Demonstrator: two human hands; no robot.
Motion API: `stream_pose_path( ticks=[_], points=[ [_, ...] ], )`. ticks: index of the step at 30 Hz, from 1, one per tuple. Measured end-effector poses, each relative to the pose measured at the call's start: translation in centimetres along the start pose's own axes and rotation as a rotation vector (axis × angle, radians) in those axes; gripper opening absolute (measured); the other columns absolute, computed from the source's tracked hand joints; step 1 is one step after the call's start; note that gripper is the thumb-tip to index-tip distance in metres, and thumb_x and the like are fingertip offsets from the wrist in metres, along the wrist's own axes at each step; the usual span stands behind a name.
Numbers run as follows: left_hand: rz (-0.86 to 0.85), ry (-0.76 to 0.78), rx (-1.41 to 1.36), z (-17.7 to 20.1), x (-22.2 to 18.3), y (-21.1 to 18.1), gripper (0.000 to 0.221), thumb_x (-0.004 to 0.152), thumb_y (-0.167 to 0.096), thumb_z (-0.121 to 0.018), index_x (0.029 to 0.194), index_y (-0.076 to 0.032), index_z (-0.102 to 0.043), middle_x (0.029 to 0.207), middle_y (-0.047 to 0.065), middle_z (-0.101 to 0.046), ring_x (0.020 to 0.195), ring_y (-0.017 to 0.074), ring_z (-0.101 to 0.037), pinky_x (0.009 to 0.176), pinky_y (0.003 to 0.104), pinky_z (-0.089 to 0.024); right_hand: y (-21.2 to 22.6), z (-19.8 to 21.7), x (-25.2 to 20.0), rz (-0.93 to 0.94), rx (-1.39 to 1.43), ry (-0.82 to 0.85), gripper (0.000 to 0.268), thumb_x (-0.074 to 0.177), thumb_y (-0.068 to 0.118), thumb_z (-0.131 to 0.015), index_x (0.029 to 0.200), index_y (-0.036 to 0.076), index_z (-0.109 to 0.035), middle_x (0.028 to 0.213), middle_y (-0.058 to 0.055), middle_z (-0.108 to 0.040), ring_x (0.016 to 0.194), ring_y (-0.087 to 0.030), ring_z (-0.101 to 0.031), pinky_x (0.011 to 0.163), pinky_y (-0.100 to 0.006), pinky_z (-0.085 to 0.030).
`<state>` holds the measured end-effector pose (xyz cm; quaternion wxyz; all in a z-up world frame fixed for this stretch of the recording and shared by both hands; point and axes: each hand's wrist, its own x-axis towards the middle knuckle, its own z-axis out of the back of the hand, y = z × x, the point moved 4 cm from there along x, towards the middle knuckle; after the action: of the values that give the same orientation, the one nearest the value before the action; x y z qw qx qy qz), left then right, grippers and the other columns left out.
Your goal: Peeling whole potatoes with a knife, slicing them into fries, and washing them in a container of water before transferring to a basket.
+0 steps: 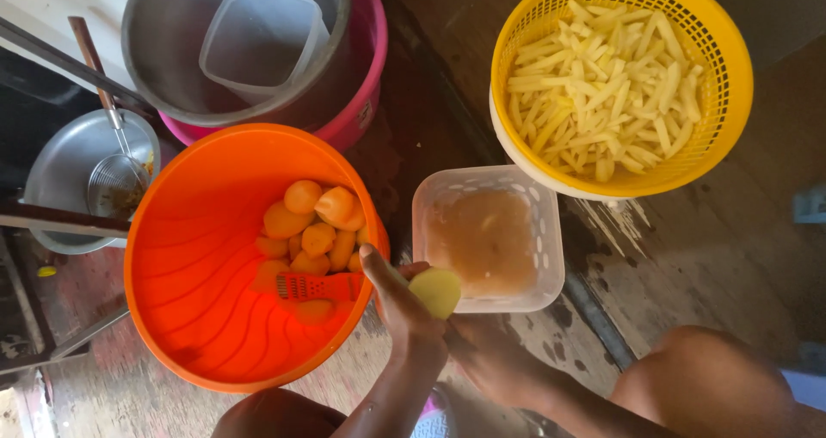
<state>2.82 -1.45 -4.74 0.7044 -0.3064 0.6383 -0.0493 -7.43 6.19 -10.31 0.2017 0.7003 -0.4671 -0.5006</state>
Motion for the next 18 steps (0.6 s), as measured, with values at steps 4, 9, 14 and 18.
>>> stream_pose_path(
  ticks=[4, 9, 14, 18],
  points=[
    [0.000, 0.009, 0.026, 0.3, -0.2, 0.1, 0.083, 0.088, -0.079, -0.028, 0.077, -0.004, -0.062, 0.079, 0.013, -0.063, 0.076, 0.0285, -0.060, 0.072, 0.036, -0.040, 0.3, -0.5, -0.6, -0.006, -0.009, 0.008, 0.058, 0.089, 0.051, -0.063, 0.120, 0.003, -0.057, 0.053, 0.002, -0.055, 0.032, -0.005, -0.039, 0.028, -0.017, -0.038],
    [-0.005, 0.021, 0.027, 0.2, 0.4, -0.2, 0.083, 0.088, -0.080, -0.028, 0.077, -0.004, -0.061, 0.080, 0.014, -0.063, 0.077, 0.0289, -0.060, 0.072, 0.036, -0.040, 1.1, -0.9, 0.1, -0.010, -0.039, 0.030, 0.064, 0.087, 0.054, -0.062, 0.125, 0.002, -0.057, 0.052, 0.003, -0.055, 0.031, -0.005, -0.039, 0.028, -0.017, -0.038],
    [-0.025, 0.035, 0.037, -0.1, 1.4, -0.2, 0.079, 0.091, -0.079, -0.033, 0.078, -0.007, -0.063, 0.078, 0.009, -0.061, 0.076, 0.0246, -0.059, 0.073, 0.034, -0.041, 0.1, -0.5, 1.0, -0.201, 0.062, -0.098, 0.038, 0.095, 0.042, -0.064, 0.099, 0.009, -0.047, 0.066, -0.005, -0.045, 0.043, -0.013, -0.034, 0.035, -0.028, -0.030],
    [-0.015, 0.092, 0.034, -0.2, 1.5, -0.1, 0.080, 0.090, -0.079, -0.033, 0.083, -0.006, -0.065, 0.076, 0.009, -0.058, 0.069, 0.0231, -0.055, 0.062, 0.031, -0.034, 0.0, -1.2, 0.7, -0.196, 0.008, -0.036, 0.043, 0.092, 0.049, -0.061, 0.095, 0.007, -0.050, 0.061, -0.003, -0.044, 0.039, -0.011, -0.032, 0.032, -0.026, -0.028]
  ],
)
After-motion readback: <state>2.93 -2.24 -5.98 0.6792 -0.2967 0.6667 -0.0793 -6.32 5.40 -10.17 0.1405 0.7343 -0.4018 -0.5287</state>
